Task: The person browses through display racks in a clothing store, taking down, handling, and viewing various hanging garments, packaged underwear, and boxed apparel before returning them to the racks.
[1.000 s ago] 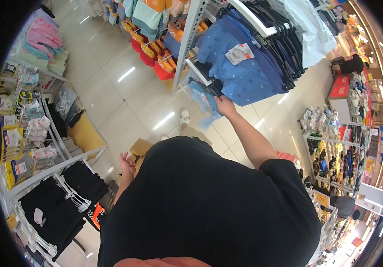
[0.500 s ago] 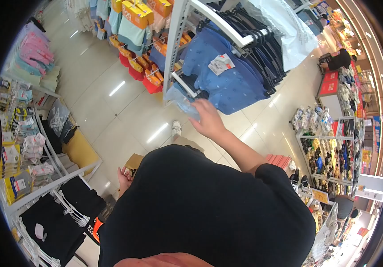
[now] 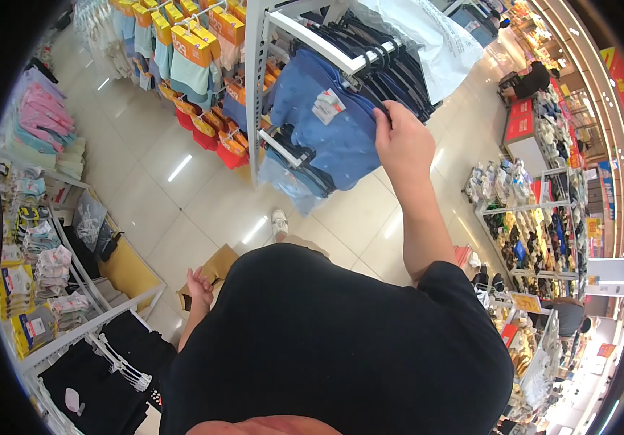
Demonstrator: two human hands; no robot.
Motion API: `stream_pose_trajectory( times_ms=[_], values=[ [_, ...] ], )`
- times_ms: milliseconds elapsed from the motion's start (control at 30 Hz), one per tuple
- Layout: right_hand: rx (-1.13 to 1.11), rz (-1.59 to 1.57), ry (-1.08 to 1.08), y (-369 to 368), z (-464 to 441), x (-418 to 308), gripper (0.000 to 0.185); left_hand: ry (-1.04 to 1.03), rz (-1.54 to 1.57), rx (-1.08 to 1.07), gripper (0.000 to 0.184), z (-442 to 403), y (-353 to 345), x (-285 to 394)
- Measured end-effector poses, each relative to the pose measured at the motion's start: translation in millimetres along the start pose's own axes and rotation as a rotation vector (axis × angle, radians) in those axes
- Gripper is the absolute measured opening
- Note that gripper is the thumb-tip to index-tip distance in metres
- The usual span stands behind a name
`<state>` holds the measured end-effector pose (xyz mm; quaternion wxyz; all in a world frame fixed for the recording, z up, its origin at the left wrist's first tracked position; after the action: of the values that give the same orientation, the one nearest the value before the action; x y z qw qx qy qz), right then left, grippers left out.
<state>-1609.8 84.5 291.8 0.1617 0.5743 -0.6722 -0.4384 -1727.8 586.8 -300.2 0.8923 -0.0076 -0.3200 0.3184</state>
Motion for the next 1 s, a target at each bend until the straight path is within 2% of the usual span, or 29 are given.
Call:
stream_pose_trajectory(
  times_ms=[100, 233, 333, 433, 533, 567, 667, 700, 767, 833, 933, 1000],
  values=[
    [0.050, -0.150, -0.046, 16, 3, 5, 0.013, -0.045, 0.049, -0.074, 0.052, 14, -28, 19],
    [-0.186, -0.400, -0.107, 16, 11, 12, 0.012, -0.166, 0.176, -0.225, 0.048, 21, -60, 51],
    [-0.354, -0.712, -0.216, 2, 18, 16, 0.010, -0.286, 0.220, -0.299, 0.047, 31, -81, 79],
    [-0.256, -0.702, 0.169, 19, 15, -19, 0.012, -0.403, 0.168, -0.409, 0.050, 72, -113, 107],
    [-0.226, -0.891, 0.417, 27, 25, -42, 0.014, -0.553, 0.056, -0.562, 0.061, 137, -156, 142],
    [-0.300, -1.043, 0.356, 23, 28, -46, 0.014, -0.595, 0.062, -0.614, 0.067, 155, -169, 151],
    [-0.493, -0.973, 0.387, 8, 40, -49, 0.014, -0.762, -0.008, -0.698, 0.085, 199, -198, 171],
    [-0.437, -0.963, 0.405, 10, 43, -58, 0.016, -0.774, 0.031, -0.754, 0.093, 203, -204, 173],
    [-0.477, -0.937, 0.410, 9, 48, -66, 0.017, -0.898, -0.035, -0.788, 0.093, 194, -201, 174],
    [-0.456, -0.928, 0.426, 9, 48, -72, 0.021, -0.826, -0.170, -0.790, 0.069, 208, -206, 174],
    [-0.219, -0.774, 0.596, 32, 51, -82, 0.026, -0.599, -0.379, -0.687, 0.035, 199, -198, 158],
    [0.040, -0.658, 0.794, 50, 62, -81, 0.023, -0.642, -0.225, -0.728, 0.024, 204, -201, 161]
  ],
)
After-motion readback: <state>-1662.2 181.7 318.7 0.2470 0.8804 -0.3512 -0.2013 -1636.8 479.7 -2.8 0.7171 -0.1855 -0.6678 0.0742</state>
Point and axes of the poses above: each hand's wrist, its own z-axis away from the middle knuckle, its own y-axis out of the back of the hand, x = y × z, the point moved 9 cm from there along -z, towards the middle knuckle, and after that the axes turned 9 degrees about -y, right-handed, at the moved point
